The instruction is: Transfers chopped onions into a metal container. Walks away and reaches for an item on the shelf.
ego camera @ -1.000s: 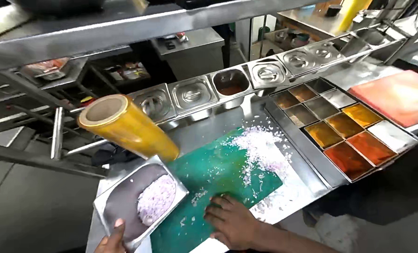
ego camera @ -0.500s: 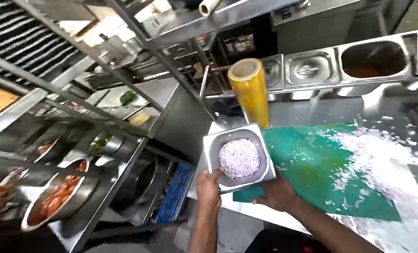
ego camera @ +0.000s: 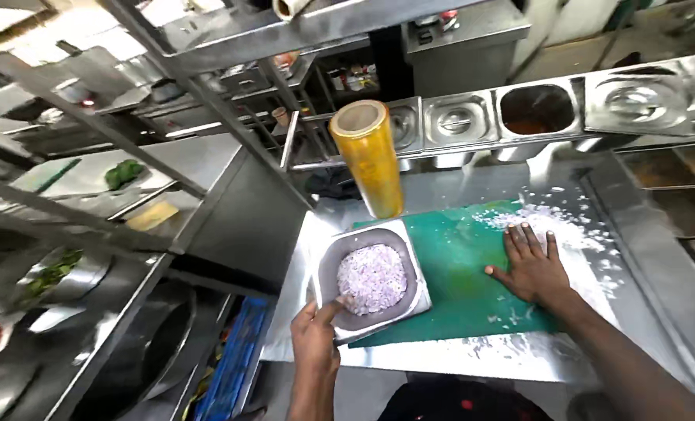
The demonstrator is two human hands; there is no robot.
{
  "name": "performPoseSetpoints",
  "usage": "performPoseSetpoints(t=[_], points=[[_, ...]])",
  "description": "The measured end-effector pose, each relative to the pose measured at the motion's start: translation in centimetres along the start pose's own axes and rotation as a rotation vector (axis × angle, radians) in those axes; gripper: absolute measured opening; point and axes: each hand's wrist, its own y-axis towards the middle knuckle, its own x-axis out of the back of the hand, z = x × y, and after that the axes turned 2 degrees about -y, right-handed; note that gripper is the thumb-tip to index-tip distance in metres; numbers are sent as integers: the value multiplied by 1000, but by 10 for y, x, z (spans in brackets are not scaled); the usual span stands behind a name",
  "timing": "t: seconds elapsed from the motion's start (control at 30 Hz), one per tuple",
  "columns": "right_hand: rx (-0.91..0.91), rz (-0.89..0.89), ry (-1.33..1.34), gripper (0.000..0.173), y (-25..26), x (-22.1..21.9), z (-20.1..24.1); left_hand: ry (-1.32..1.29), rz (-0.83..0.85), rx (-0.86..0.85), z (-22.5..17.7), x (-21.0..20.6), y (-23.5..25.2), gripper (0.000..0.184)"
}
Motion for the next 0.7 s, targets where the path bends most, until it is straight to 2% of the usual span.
performPoseSetpoints(t=[0.07, 0.13, 0.17, 0.23, 0.33, 0.4, 0.57, 0.7], points=[[-61, 61, 25, 116, -5, 18, -12, 8, 26, 12, 1, -5, -1, 8], [-58, 7, 99, 114, -17, 32, -4, 6, 65, 24, 5, -11, 0, 9], [-26, -17, 143, 115, -27, 36, 10, 4, 80, 29, 8, -13, 1, 9], [85, 48, 230, 119, -53, 36, 49, 8, 105, 56, 12, -19, 3, 7], [228, 96, 254, 119, -80, 9, 87, 33, 143, 113, 14, -23, 7, 10], [200, 76, 229, 116, -79, 2, 73, 44, 180, 136, 16, -21, 11, 12], [74, 179, 123, 112, -63, 4, 1, 89, 225, 114, 16, -17, 14, 16], [29, 167, 80, 105, -55, 4, -29, 83, 240, 109, 22, -11, 14, 22]])
